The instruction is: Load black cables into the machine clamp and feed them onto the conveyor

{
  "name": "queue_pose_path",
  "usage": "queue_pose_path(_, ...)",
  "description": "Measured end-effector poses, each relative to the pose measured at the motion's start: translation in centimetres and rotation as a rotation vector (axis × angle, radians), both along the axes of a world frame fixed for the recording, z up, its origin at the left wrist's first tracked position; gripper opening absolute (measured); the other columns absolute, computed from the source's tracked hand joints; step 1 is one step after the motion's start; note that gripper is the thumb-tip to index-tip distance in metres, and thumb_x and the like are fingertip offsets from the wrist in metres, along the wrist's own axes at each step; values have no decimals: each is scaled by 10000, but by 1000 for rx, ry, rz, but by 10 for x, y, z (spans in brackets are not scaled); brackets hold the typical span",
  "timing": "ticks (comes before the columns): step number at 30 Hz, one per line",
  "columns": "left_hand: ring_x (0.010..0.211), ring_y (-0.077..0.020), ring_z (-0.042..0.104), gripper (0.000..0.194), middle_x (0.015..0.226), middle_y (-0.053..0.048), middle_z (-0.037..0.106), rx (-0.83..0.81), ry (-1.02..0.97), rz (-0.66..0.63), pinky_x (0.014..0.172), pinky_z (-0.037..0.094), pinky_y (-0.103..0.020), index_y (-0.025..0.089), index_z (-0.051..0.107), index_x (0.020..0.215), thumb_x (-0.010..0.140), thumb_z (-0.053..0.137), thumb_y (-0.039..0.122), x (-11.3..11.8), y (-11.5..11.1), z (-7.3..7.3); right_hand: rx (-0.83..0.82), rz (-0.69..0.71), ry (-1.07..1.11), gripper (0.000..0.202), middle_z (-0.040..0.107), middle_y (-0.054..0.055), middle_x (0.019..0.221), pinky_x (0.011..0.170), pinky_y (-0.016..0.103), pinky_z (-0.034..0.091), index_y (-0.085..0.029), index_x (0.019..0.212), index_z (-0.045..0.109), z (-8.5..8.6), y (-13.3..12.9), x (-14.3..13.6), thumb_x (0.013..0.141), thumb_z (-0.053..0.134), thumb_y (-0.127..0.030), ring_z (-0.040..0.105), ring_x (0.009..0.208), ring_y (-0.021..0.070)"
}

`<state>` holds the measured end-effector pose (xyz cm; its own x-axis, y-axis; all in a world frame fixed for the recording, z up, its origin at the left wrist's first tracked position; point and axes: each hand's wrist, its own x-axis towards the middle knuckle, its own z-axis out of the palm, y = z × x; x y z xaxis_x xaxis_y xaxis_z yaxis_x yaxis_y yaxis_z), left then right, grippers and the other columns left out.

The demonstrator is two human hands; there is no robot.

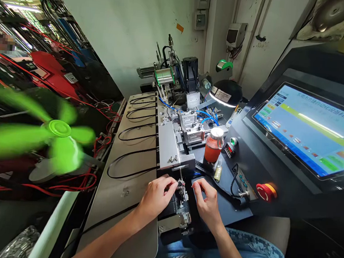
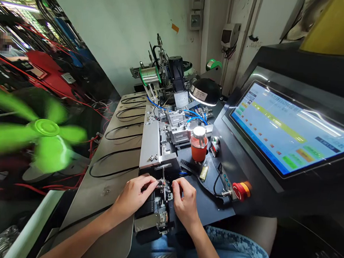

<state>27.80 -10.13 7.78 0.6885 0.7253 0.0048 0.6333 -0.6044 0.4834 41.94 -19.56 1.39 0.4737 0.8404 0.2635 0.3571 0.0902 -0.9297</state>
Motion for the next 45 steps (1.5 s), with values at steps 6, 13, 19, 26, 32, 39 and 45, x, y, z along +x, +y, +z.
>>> queue_pose_path(6, 711, -169, 621, 243, 765, -30, 659, 20, 24, 8, 667, 428, -257, 183, 651, 776, 908, 454, 241, 4, -1, -3, -24, 97, -57, 305, 409, -33, 604, 529, 244, 324, -214, 664, 395, -2, 24, -3, 962, 347, -258, 391, 549, 122)
queue_pose_path(13, 670, -150, 613, 251, 737, -18, 640, 114, -6, -22, 637, 433, -236, 183, 639, 771, 923, 450, 247, 0, -2, -7, 37, 107, -28, 296, 377, -43, 585, 509, 247, 304, -213, 645, 377, -5, 32, -14, 940, 388, -223, 364, 525, 113)
queue_pose_path(19, 790, -134, 621, 261, 948, -33, 644, 332, -80, -176, 694, 459, -214, 231, 641, 1057, 952, 405, 196, -14, -5, -10, 70, 89, 39, 301, 362, -45, 599, 509, 243, 296, -214, 651, 339, -11, 32, -18, 950, 358, -238, 360, 536, 108)
queue_pose_path(26, 728, -147, 577, 300, 886, -37, 662, 608, 61, -333, 636, 445, -242, 190, 636, 1075, 942, 383, 100, -10, -8, -10, 61, 93, 104, 305, 339, -53, 607, 511, 231, 295, -215, 658, 326, -13, 33, -20, 958, 356, -261, 346, 536, 102)
queue_pose_path(32, 731, -157, 582, 278, 875, -32, 659, 524, 80, -386, 635, 453, -248, 195, 630, 1060, 925, 409, 95, -9, -4, -2, 25, 102, 92, 339, 326, -59, 577, 475, 221, 296, -213, 638, 347, -16, 30, -11, 969, 353, -287, 335, 510, 101)
queue_pose_path(39, 754, -153, 621, 170, 876, -14, 614, 242, 77, -130, 684, 468, -250, 198, 585, 929, 939, 416, 186, -19, 2, -3, 57, 133, -207, 212, 613, 70, 932, 744, 298, 425, -193, 1008, 583, 1, 11, 4, 918, 398, -143, 546, 851, 197)
queue_pose_path(45, 735, -164, 616, 156, 862, -1, 587, 235, 145, -125, 666, 463, -273, 212, 574, 892, 942, 426, 203, -20, 3, -8, 41, 90, -405, 206, 613, 72, 860, 718, 322, 434, -174, 943, 580, 5, -2, 0, 877, 410, -79, 541, 803, 206)
